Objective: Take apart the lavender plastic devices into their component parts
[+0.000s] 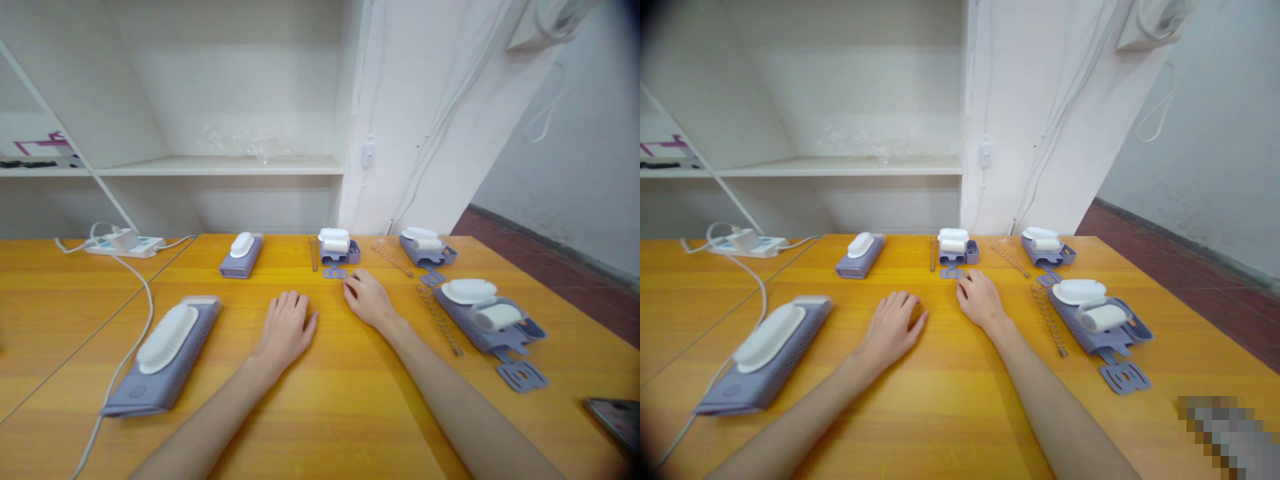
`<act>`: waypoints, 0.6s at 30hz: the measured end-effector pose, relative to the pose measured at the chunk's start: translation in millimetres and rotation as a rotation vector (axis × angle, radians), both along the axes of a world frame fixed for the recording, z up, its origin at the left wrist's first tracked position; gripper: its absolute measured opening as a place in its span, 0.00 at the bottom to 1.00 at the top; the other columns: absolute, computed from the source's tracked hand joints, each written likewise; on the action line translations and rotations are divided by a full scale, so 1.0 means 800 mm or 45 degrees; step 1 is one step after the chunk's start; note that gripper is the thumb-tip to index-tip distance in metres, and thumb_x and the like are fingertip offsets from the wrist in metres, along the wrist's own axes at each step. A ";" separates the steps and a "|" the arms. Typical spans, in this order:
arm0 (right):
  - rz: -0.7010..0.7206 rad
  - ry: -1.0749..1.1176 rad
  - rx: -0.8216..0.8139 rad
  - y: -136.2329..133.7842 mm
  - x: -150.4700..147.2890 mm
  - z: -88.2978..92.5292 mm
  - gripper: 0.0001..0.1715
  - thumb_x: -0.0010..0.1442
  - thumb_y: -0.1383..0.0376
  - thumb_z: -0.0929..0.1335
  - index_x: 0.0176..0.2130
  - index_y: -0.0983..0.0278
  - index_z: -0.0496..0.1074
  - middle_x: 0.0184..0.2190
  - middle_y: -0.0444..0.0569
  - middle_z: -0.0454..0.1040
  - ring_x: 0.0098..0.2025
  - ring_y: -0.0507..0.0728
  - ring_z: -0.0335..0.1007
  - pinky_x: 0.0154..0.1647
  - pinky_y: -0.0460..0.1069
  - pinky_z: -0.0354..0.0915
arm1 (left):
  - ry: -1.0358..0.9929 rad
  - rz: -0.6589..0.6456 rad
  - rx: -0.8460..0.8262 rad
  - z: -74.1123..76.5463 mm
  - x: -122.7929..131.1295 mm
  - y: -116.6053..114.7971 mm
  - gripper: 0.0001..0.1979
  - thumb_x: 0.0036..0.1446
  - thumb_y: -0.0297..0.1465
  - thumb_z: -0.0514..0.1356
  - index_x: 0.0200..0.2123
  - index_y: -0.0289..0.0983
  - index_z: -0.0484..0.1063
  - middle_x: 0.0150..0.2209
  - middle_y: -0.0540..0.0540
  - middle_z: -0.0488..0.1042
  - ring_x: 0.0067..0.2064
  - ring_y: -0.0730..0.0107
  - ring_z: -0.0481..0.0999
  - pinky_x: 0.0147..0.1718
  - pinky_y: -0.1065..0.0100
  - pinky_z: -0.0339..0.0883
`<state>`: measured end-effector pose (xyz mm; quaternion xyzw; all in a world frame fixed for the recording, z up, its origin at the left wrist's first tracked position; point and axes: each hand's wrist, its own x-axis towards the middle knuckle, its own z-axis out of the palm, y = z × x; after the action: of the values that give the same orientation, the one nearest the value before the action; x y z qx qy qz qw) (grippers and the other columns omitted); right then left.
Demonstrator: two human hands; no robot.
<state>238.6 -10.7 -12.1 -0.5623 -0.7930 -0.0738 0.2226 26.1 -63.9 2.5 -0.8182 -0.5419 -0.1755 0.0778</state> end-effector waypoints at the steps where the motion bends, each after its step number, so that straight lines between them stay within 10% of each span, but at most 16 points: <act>1: -0.015 0.000 -0.003 0.000 0.000 0.000 0.12 0.62 0.66 0.62 0.37 0.62 0.74 0.37 0.50 0.70 0.40 0.55 0.63 0.43 0.48 0.58 | 0.047 0.003 -0.008 0.002 -0.001 -0.002 0.12 0.62 0.38 0.49 0.38 0.38 0.67 0.39 0.42 0.69 0.43 0.58 0.68 0.41 0.59 0.61; 10: -0.244 0.015 -0.021 -0.001 0.006 0.004 0.14 0.63 0.64 0.60 0.38 0.62 0.75 0.37 0.53 0.70 0.44 0.59 0.62 0.42 0.52 0.56 | 0.229 -0.036 -0.056 0.026 -0.043 -0.036 0.13 0.61 0.38 0.49 0.42 0.38 0.68 0.41 0.40 0.70 0.44 0.55 0.69 0.42 0.57 0.62; 18: -0.344 0.051 -0.052 0.003 0.011 0.003 0.13 0.62 0.64 0.61 0.38 0.62 0.74 0.39 0.54 0.70 0.45 0.61 0.61 0.42 0.53 0.56 | 0.465 0.509 0.200 0.045 -0.156 -0.077 0.24 0.60 0.43 0.49 0.51 0.32 0.64 0.50 0.31 0.67 0.49 0.44 0.68 0.45 0.50 0.61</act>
<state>247.5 -8.1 -10.1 -0.6697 -0.7069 -0.0757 0.2148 -98.5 -125.6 38.3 -0.7046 -0.6544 -0.0477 0.2703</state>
